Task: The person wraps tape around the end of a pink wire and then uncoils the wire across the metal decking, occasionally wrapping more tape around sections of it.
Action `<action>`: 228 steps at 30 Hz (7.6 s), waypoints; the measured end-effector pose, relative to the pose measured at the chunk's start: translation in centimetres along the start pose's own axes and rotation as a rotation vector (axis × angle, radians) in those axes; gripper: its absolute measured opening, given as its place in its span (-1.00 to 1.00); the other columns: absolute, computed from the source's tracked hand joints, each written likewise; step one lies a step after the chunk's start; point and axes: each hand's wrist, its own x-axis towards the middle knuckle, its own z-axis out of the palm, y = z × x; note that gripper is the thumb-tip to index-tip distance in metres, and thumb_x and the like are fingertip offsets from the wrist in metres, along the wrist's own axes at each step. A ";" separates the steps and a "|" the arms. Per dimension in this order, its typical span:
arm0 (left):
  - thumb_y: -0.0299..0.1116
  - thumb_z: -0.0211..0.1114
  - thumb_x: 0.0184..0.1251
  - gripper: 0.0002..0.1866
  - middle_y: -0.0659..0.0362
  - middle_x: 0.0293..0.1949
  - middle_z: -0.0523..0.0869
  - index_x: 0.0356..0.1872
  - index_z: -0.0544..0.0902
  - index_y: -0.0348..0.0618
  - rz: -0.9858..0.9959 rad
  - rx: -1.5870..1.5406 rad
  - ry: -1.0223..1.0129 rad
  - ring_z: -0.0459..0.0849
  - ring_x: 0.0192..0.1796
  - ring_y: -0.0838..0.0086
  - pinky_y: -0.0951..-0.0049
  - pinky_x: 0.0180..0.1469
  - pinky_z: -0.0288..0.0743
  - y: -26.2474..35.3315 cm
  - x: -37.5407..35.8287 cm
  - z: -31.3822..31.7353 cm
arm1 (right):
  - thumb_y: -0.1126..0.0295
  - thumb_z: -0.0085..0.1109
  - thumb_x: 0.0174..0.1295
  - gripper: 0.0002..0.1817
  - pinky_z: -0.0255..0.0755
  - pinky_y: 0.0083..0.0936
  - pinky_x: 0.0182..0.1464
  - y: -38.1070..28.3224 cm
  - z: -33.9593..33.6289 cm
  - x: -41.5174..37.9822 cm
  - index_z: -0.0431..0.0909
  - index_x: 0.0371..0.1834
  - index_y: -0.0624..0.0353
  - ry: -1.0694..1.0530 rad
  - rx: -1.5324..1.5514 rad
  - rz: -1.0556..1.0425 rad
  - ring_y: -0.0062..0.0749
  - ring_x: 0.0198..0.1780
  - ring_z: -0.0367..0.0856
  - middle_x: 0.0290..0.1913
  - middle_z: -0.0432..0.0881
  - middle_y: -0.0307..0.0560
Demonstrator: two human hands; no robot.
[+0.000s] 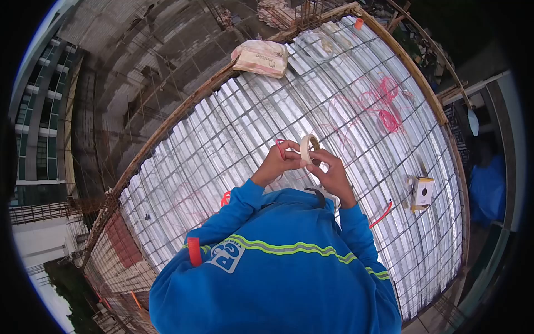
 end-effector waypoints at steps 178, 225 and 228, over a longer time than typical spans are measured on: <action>-0.41 0.29 0.06 -0.88 0.14 -0.54 0.63 -0.39 0.68 -0.20 0.261 0.690 0.452 0.31 -0.71 0.65 0.56 -0.66 0.17 3.7 -2.8 2.1 | 0.45 0.25 -0.11 -0.88 0.16 -0.32 -0.20 -5.2 1.5 1.4 0.55 -0.49 0.20 0.047 -0.825 -0.515 -0.31 -0.50 0.39 -0.61 0.44 -0.15; -0.34 0.27 0.06 -0.86 0.11 -0.63 0.58 -0.39 0.69 -0.16 0.214 0.665 0.470 0.46 -0.69 0.51 0.47 -0.58 0.31 1.8 -2.0 1.2 | 0.46 0.22 -0.08 -0.89 0.17 -0.30 -0.20 -4.2 1.4 2.5 0.53 -0.48 0.21 -0.045 -0.857 -0.519 -0.28 -0.48 0.38 -0.62 0.42 -0.13; -0.33 0.27 0.05 -0.85 0.11 -0.64 0.59 -0.41 0.69 -0.15 0.172 0.697 0.463 0.49 -0.69 0.47 0.46 -0.57 0.35 2.1 -2.1 1.2 | 0.47 0.25 -0.10 -0.89 0.16 -0.36 -0.24 -4.3 1.6 2.7 0.51 -0.51 0.20 -0.036 -0.894 -0.544 -0.31 -0.52 0.35 -0.64 0.39 -0.18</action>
